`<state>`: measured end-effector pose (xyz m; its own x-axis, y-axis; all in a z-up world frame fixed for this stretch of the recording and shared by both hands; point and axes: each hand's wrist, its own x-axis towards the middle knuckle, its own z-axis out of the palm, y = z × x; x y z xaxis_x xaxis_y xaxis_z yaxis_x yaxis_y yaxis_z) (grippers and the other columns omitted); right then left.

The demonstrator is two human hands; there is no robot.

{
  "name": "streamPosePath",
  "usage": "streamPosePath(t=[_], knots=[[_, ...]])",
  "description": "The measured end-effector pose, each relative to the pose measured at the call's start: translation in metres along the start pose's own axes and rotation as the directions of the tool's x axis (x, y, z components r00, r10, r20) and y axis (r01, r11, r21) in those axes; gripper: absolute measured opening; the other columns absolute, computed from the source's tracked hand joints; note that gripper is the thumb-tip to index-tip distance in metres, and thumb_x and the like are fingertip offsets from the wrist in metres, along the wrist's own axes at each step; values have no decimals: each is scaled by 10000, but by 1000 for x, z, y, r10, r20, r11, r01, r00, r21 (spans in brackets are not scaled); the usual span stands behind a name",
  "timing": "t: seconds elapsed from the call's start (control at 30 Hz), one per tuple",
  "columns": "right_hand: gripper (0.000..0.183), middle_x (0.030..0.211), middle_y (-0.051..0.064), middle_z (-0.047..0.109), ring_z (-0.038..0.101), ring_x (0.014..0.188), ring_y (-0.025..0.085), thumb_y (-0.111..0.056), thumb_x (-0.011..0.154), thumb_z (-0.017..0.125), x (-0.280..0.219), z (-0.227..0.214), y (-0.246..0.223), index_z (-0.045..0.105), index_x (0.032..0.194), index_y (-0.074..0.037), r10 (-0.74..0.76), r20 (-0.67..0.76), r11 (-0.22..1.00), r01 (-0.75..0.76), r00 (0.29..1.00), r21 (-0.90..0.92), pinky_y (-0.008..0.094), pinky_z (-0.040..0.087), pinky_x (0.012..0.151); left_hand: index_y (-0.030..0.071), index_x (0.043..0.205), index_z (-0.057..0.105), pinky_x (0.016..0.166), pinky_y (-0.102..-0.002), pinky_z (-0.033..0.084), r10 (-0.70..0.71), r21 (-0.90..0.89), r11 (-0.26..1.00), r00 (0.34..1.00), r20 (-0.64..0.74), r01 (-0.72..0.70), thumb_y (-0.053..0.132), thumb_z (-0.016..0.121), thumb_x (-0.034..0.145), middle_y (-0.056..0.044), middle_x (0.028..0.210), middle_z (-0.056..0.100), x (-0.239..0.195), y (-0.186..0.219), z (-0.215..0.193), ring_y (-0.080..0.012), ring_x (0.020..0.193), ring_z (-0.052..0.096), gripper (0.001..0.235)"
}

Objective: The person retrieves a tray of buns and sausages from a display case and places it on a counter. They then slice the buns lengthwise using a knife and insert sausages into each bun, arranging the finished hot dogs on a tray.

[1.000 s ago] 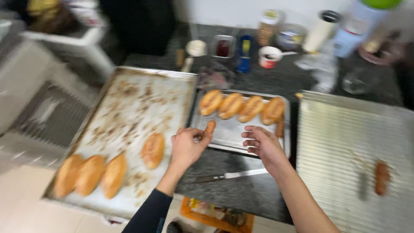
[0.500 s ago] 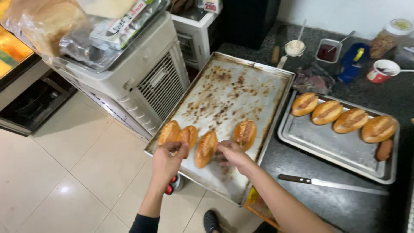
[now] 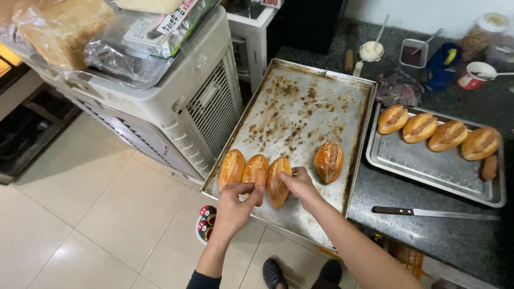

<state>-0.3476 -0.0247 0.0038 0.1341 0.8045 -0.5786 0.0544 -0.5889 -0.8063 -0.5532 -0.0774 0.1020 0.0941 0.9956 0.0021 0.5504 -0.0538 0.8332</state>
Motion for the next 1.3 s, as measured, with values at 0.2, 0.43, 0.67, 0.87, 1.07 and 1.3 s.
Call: streamPosePath(t=[0.2, 0.43, 0.67, 0.87, 1.07, 1.3], knots=[[665, 1249, 129, 664, 694, 1087, 254, -241, 872, 668, -37, -17, -16, 405, 1465, -96, -112, 132, 980, 87, 985, 179, 412, 607, 851, 4, 966, 808, 1035, -393, 485, -40, -370, 927, 998, 56, 58, 319, 794, 824, -181, 1283, 685, 18, -15, 36, -286, 1240, 629, 347], [677, 1356, 93, 642, 663, 1139, 214, -217, 891, 621, -49, -42, -2, 376, 1505, -75, -263, 107, 934, 225, 959, 277, 368, 569, 831, 49, 1015, 831, 1172, -448, 324, -9, -343, 939, 997, 71, 33, 339, 843, 777, -240, 1577, 421, 28, -2, 61, -389, 1487, 367, 375], [710, 1391, 89, 600, 638, 1199, 205, -197, 887, 641, -50, -63, 3, 346, 1524, -89, -248, 16, 903, 226, 969, 364, 387, 563, 938, 91, 966, 854, 1146, -491, 356, 162, 101, 984, 969, -187, -145, 347, 827, 755, -312, 1527, 421, 15, 55, 62, -524, 1450, 317, 333], [675, 1349, 79, 610, 634, 1123, 198, -157, 873, 631, -64, -71, -12, 418, 1507, -67, -276, 35, 858, 230, 961, 459, 389, 540, 873, 5, 921, 794, 990, -495, 504, 163, 349, 933, 971, -173, -94, 278, 755, 816, -221, 1416, 573, 13, 97, 70, -424, 1382, 463, 294], [680, 1274, 89, 640, 628, 1057, 188, -229, 904, 676, -68, -87, -19, 418, 1517, -85, -218, 63, 823, 149, 974, 548, 365, 524, 842, -15, 1047, 764, 929, -493, 538, 263, 341, 921, 945, -193, -187, 202, 684, 918, -206, 1305, 649, 8, 110, 89, -410, 1323, 532, 264], [725, 1268, 49, 668, 657, 1106, 166, -218, 884, 698, -71, -94, -20, 397, 1522, -53, -256, 59, 842, 192, 965, 505, 361, 533, 875, 30, 856, 770, 908, -465, 549, 338, 353, 905, 905, -259, -237, 190, 713, 846, -179, 1213, 697, 8, 108, 88, -399, 1234, 605, 171]])
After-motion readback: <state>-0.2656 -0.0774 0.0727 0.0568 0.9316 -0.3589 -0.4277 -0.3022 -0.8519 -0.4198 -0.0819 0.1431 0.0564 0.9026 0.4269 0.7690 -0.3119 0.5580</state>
